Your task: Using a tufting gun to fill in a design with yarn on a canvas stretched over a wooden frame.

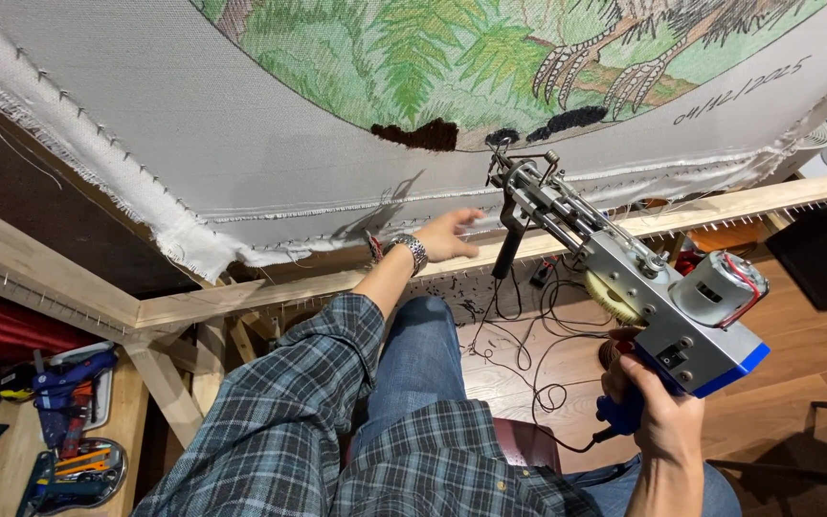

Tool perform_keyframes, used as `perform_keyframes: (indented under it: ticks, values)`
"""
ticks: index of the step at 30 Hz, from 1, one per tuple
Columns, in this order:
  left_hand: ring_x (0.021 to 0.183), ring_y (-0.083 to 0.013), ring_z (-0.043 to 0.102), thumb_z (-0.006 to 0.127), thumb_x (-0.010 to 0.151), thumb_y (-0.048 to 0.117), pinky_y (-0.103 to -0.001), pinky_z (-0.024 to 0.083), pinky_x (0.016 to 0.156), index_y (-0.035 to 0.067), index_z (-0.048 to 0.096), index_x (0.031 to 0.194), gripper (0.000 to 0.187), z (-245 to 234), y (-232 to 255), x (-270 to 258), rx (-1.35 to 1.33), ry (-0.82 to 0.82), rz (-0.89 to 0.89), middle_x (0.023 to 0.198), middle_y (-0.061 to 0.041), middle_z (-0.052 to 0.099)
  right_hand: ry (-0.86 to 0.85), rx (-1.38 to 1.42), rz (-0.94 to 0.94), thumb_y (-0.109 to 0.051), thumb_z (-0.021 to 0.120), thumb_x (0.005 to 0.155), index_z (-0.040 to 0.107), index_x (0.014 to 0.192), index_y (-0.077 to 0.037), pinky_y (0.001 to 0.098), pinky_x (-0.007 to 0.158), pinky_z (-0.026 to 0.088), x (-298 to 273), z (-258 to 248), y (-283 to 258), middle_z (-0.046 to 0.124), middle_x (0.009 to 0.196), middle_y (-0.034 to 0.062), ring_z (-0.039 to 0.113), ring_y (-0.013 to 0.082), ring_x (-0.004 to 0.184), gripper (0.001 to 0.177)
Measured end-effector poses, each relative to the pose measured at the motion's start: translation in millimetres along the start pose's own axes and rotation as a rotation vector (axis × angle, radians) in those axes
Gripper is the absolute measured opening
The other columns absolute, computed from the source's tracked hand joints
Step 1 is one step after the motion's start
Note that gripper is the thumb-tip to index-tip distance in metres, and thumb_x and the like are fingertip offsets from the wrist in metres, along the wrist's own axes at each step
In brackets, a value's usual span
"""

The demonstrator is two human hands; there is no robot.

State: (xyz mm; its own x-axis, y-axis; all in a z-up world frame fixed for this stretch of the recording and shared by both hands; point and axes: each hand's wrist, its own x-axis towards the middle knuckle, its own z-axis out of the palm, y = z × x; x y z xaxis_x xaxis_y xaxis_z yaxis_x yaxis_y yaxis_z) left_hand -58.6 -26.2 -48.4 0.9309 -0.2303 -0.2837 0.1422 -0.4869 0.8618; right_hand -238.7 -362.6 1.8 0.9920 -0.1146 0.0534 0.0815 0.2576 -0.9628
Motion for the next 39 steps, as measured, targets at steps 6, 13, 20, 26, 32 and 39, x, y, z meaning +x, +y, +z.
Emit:
perform_keyframes:
  ticks: [6,13,20,26,32,39]
  values:
    - [0.135,-0.027,0.06,0.076,0.066,0.066,-0.052,0.047,0.111,0.042,0.04,0.155,0.099,27,32,-24,-0.057,-0.159,0.178,0.141,-0.003,0.068,-0.034,0.029,0.052,-0.001,0.064,0.089,0.052,0.096,-0.001,0.0315,0.045,0.035,1,-3,2,0.049,0.071,0.009,0.044,0.0192,0.055,0.014]
    - [0.04,-0.0065,0.044,0.062,0.078,0.071,-0.021,0.035,0.041,0.015,0.076,0.095,0.06,69,34,-14,-0.251,0.105,0.129,0.054,0.004,0.055,-0.07,0.03,0.055,-0.002,0.063,0.089,0.051,0.092,-0.002,0.0331,0.045,0.036,-1,-6,0,0.047,0.066,0.0088,0.043,0.0196,0.052,0.012]
    - [0.076,-0.0134,0.06,0.073,0.075,0.066,-0.031,0.046,0.068,0.021,0.079,0.091,0.048,68,37,-23,-0.091,0.169,0.104,0.082,0.003,0.068,-0.078,0.037,0.059,-0.001,0.061,0.092,0.048,0.089,-0.002,0.0348,0.047,0.035,3,-16,8,0.046,0.067,0.0107,0.042,0.0212,0.053,0.013]
    - [0.082,-0.0141,0.064,0.079,0.082,0.047,-0.031,0.048,0.07,0.02,0.079,0.082,0.026,71,31,-23,-0.09,0.189,0.129,0.084,0.004,0.072,-0.074,0.017,0.072,-0.004,0.064,0.091,0.052,0.098,-0.002,0.0334,0.046,0.037,3,-17,5,0.049,0.068,0.0095,0.044,0.0199,0.054,0.014]
    - [0.079,-0.0107,0.061,0.074,0.08,0.055,-0.028,0.045,0.064,0.018,0.079,0.095,0.04,71,52,-54,-0.169,0.237,0.139,0.086,0.001,0.073,-0.148,0.067,0.059,-0.006,0.064,0.091,0.05,0.098,-0.001,0.0357,0.047,0.036,10,-26,5,0.045,0.065,0.0092,0.043,0.0202,0.05,0.017]
    - [0.105,-0.0155,0.078,0.082,0.081,0.034,-0.026,0.064,0.09,0.014,0.082,0.104,0.031,79,57,-67,-0.44,0.278,0.204,0.109,-0.006,0.083,-0.117,0.051,0.076,0.0,0.065,0.088,0.05,0.086,0.0,0.0375,0.045,0.033,13,-27,6,0.048,0.063,0.012,0.041,0.0208,0.045,0.016]
